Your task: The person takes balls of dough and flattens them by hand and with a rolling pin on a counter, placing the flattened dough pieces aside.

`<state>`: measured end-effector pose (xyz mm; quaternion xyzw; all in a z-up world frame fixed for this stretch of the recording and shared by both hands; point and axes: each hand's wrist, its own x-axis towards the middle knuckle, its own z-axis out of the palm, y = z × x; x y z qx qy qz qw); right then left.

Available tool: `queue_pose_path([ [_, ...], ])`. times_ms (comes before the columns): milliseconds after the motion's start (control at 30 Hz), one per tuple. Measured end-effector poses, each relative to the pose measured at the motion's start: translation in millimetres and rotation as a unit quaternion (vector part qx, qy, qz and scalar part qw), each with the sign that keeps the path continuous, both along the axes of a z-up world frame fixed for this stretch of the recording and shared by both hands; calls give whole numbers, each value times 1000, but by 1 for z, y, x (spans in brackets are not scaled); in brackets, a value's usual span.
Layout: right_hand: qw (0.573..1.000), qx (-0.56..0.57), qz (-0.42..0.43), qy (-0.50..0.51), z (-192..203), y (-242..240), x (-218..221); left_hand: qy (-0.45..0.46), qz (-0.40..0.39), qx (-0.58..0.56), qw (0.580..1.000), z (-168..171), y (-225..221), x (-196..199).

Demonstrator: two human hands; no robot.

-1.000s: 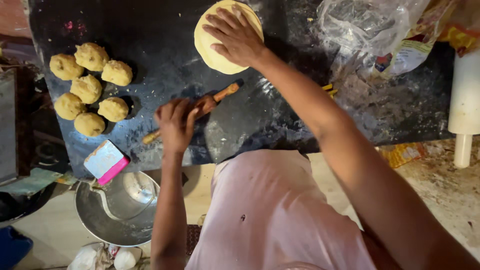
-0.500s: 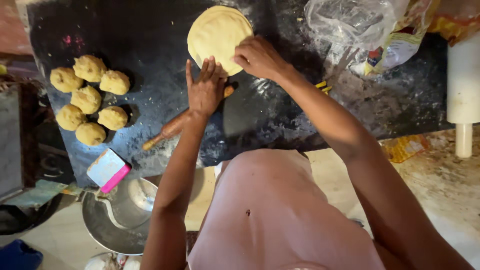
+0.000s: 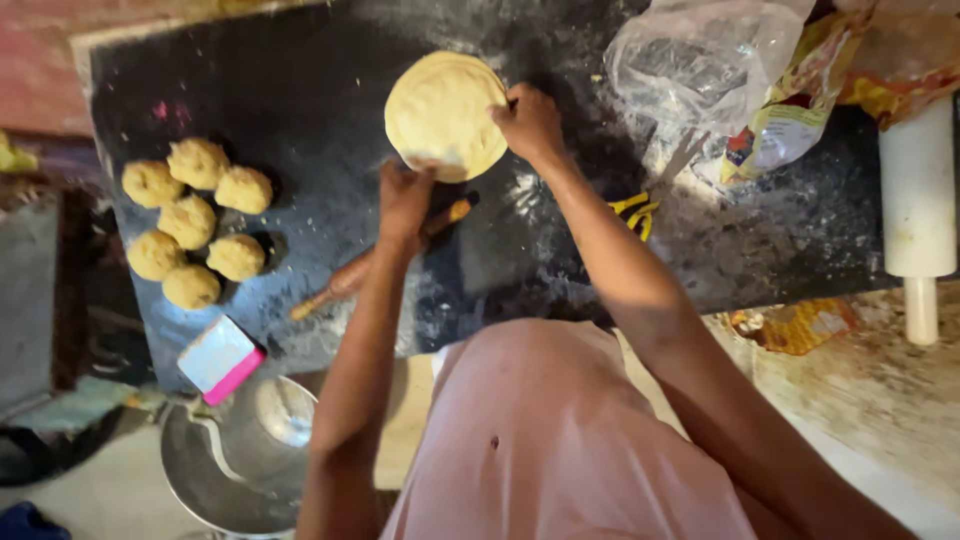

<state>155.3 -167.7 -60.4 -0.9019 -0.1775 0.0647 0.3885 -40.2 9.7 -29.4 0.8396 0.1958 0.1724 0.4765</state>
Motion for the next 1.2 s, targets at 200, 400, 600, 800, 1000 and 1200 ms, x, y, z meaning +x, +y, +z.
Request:
queue_pose_path([
  [200, 993, -1, -12, 120, -16, 4, 10, 272, -57, 315, 908, 67, -31, -96],
  [400, 977, 110, -37, 178, -17, 2, 2, 213, -43, 294, 931, 42, 19, -125],
  [600, 973, 186, -21, 134, -13, 13, -9, 80, 178, 188, 963, -12, 118, -26],
  [800, 862, 328, -93, 375, 2, 12, -28, 174, 277, 313, 892, -4, 113, 39],
  [1000, 784, 457, -125, 401, 6, -2, -138, -20, 147, 175, 973, 1, 29, -11],
  [1200, 773, 383, 30, 505, 51, -63, -182, 28, -15, 219, 975, 19, -13, -88],
])
